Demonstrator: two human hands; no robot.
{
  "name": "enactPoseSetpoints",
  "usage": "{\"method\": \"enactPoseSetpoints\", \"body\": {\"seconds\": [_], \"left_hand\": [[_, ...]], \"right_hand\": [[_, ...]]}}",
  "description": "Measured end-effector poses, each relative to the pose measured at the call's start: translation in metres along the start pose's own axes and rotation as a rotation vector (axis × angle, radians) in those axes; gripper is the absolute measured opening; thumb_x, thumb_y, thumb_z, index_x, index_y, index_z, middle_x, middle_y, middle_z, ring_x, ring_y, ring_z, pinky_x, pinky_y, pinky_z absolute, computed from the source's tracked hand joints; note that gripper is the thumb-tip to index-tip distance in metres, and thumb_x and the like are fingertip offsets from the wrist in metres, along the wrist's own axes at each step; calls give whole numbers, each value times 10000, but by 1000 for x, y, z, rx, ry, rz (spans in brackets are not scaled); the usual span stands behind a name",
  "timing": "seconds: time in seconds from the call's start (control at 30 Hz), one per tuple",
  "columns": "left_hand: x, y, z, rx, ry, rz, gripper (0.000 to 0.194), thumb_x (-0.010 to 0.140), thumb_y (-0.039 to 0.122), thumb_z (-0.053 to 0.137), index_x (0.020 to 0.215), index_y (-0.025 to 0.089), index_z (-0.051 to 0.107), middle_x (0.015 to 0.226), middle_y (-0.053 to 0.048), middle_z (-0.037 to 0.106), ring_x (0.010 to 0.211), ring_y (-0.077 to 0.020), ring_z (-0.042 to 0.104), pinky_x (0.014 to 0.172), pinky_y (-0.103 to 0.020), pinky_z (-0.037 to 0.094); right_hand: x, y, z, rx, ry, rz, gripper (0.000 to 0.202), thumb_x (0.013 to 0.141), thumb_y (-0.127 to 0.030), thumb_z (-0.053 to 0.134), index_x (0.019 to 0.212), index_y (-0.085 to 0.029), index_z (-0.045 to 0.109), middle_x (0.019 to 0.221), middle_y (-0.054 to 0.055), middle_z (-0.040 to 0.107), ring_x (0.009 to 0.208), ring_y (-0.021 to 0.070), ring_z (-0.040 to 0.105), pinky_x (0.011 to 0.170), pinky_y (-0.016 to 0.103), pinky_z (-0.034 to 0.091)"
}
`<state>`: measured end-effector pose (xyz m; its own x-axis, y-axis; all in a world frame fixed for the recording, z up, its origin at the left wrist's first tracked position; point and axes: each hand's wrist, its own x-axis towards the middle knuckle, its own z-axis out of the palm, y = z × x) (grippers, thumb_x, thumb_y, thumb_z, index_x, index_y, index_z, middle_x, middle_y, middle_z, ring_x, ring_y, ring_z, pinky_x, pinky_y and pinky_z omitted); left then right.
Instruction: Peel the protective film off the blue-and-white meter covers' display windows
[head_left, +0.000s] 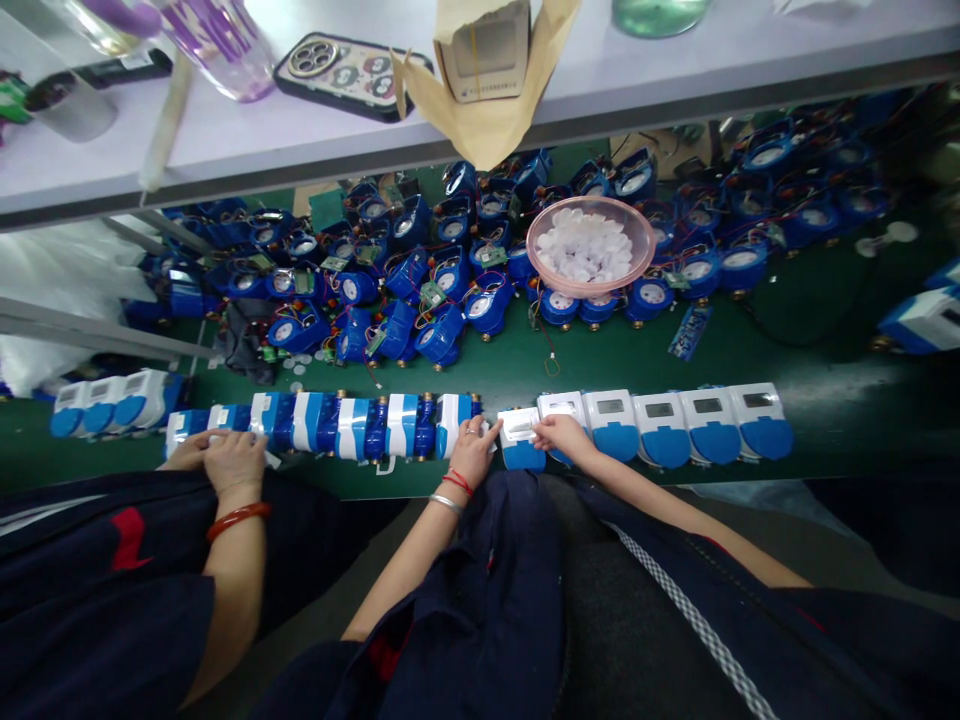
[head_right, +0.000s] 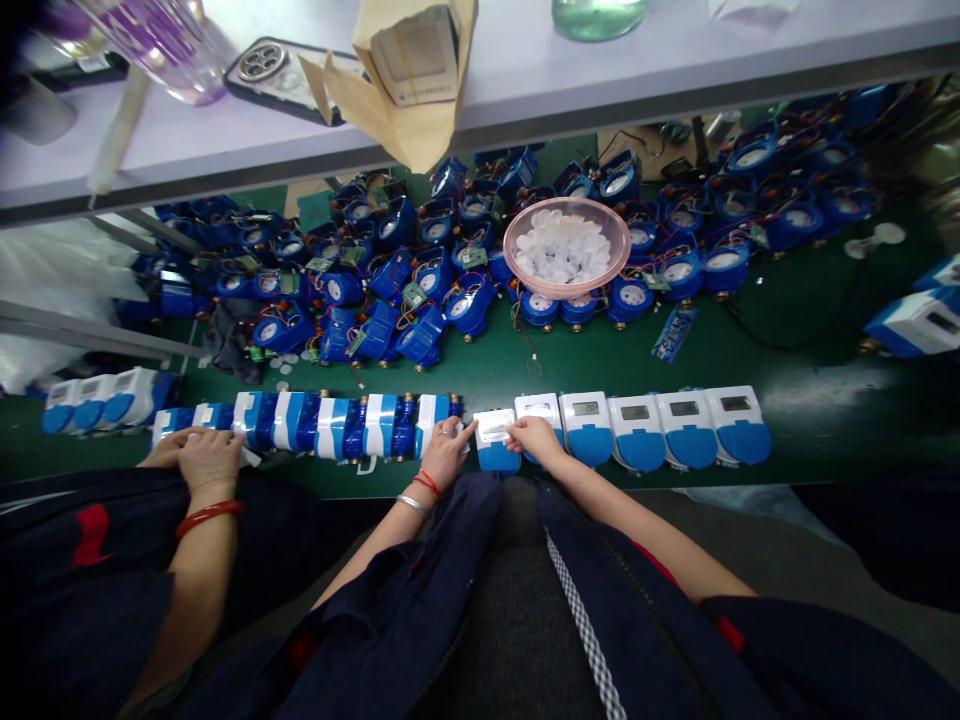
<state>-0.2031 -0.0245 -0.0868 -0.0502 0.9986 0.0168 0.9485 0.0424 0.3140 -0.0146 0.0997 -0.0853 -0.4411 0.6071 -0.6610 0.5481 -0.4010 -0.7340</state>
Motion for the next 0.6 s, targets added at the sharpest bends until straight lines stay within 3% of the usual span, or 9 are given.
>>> {"method": "enactPoseSetpoints", "body": {"seconds": [0.23, 0.43, 0.53, 0.6], "left_hand": [[-1, 2, -1, -19, -18, -22, 724, 710, 40, 550, 1365, 308, 399, 1264, -97, 398, 1147, -266, 383, 981, -446, 400], [2, 14, -11, -184, -12, -104, 656, 705, 52, 564, 1318, 267, 474, 1257, -111, 457, 1184, -268, 411, 1020, -478, 369], [5, 29, -32, -482, 52, -181, 472, 754, 120, 562, 1221, 190, 567, 1170, -128, 567, 1144, -246, 497, 1005, -467, 400], [7, 42, -50, -649, 60, -164, 298, 799, 208, 549, 1076, 148, 644, 1050, -127, 645, 1076, -220, 567, 934, -422, 467]], "right_hand": [[3, -3, 5, -151, 44, 23, 234, 861, -270, 513, 756, -97, 630, 807, 123, 726, 621, 137, 678, 547, 180, 514], [-4, -18, -2, -428, 67, -3, 381, 830, -351, 575, 540, -108, 612, 610, 147, 680, 586, 184, 658, 609, 233, 503], [-25, -27, -10, -662, 64, -141, 354, 841, -356, 562, 606, -108, 652, 594, 121, 673, 641, 204, 666, 693, 270, 501], [-44, -33, -14, -630, 85, -358, 285, 881, -311, 498, 822, -116, 696, 754, 105, 712, 766, 196, 674, 772, 279, 499]]}}
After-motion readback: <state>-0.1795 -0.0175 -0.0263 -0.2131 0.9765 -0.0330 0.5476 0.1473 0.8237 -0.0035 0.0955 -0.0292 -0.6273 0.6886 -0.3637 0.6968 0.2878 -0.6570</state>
